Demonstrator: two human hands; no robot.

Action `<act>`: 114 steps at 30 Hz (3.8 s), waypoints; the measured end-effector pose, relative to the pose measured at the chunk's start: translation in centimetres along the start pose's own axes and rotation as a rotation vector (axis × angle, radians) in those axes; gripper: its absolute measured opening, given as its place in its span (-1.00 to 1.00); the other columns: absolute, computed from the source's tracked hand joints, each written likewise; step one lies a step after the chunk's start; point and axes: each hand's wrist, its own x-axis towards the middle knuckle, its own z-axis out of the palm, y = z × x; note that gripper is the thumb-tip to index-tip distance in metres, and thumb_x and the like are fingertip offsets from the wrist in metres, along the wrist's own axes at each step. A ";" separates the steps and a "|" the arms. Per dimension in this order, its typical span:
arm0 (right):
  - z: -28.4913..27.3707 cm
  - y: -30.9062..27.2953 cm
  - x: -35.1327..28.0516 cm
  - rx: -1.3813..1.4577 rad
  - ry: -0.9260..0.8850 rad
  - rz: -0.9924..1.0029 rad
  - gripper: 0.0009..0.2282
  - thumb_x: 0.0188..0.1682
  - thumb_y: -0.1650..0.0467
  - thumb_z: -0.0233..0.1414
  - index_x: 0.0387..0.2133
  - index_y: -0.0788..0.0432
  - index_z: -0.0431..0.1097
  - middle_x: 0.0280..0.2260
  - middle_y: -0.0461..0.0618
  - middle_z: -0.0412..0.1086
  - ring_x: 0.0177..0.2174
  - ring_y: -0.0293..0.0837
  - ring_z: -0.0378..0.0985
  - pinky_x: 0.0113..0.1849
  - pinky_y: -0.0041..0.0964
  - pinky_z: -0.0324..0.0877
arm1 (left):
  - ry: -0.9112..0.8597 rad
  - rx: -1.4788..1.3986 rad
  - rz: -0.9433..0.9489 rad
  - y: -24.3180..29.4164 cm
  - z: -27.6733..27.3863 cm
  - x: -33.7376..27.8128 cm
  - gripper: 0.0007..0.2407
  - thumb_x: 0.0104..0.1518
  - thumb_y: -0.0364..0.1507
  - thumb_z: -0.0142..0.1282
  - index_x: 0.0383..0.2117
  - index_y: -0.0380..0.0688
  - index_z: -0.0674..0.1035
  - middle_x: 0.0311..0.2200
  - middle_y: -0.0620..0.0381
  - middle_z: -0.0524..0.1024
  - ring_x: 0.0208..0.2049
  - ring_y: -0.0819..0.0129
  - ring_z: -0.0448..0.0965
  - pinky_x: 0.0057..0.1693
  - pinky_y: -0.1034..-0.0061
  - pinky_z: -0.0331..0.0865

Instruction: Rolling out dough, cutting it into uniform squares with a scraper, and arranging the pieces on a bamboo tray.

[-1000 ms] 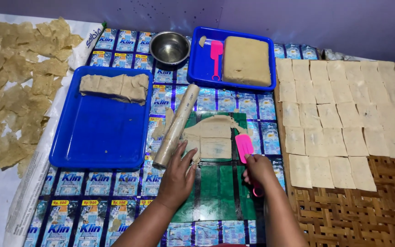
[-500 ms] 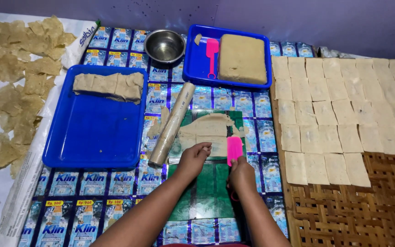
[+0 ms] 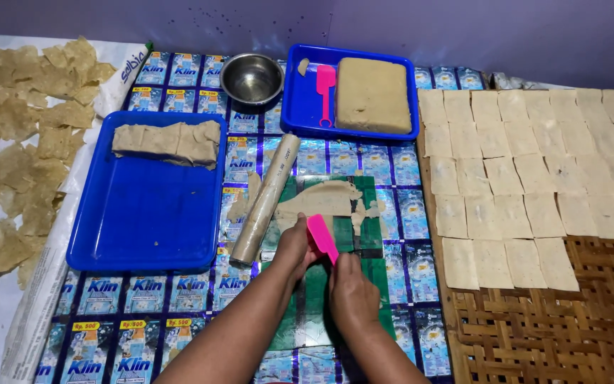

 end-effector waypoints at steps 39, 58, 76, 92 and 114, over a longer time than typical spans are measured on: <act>-6.3 11.9 -3.6 2.060 0.038 0.792 -0.71 0.13 0.40 -0.07 0.06 0.32 0.33 -0.14 0.15 0.48 -0.24 -0.03 0.57 -0.30 -0.22 0.52 | -0.288 0.965 0.417 -2.3 6.2 -6.7 -0.80 0.12 -0.42 0.19 -0.21 -0.23 0.74 -0.50 0.09 0.64 -0.57 0.43 0.56 -0.38 0.59 0.50; -15.0 36.9 -6.5 1.624 0.563 1.077 -0.78 0.15 0.50 -0.13 0.02 0.38 0.25 -0.21 0.25 0.39 -0.28 -0.01 0.50 -0.25 -0.18 0.50 | -0.778 1.297 0.489 -24.4 32.8 2.0 -0.72 0.01 -0.53 0.09 -0.13 -0.13 0.69 -0.33 0.17 0.68 -0.39 0.39 0.60 -0.13 0.55 0.48; -14.1 43.7 0.6 1.334 0.834 1.225 -0.88 0.11 0.46 -0.04 -0.11 0.16 0.31 -0.28 -0.09 0.23 -0.28 -0.18 0.42 -0.22 0.12 0.66 | -0.760 1.562 0.780 -25.1 46.7 6.0 -0.77 0.16 -0.44 0.20 -0.06 0.19 0.62 -0.14 0.11 0.66 0.01 0.08 0.64 0.15 0.20 0.52; -15.2 42.1 0.6 1.206 0.771 1.211 -0.66 0.11 0.49 -0.08 0.14 0.45 0.24 -0.10 0.24 0.22 -0.13 0.06 0.49 -0.19 0.11 0.64 | -0.715 1.573 0.821 -24.1 46.0 3.7 -0.82 0.30 -0.38 0.05 -0.01 0.05 0.55 -0.18 0.00 0.61 0.01 0.01 0.60 0.19 0.14 0.50; -10.0 26.9 -4.9 0.802 0.419 0.880 -0.87 0.13 0.41 -0.07 -0.27 0.17 0.43 -0.42 -0.04 0.54 -0.37 -0.19 0.59 -0.27 -0.35 0.58 | -0.572 1.360 1.334 -12.7 10.9 -7.8 -0.57 -0.02 -0.55 0.15 0.07 -0.06 0.52 0.15 0.06 0.44 0.11 0.08 0.45 0.20 0.23 0.33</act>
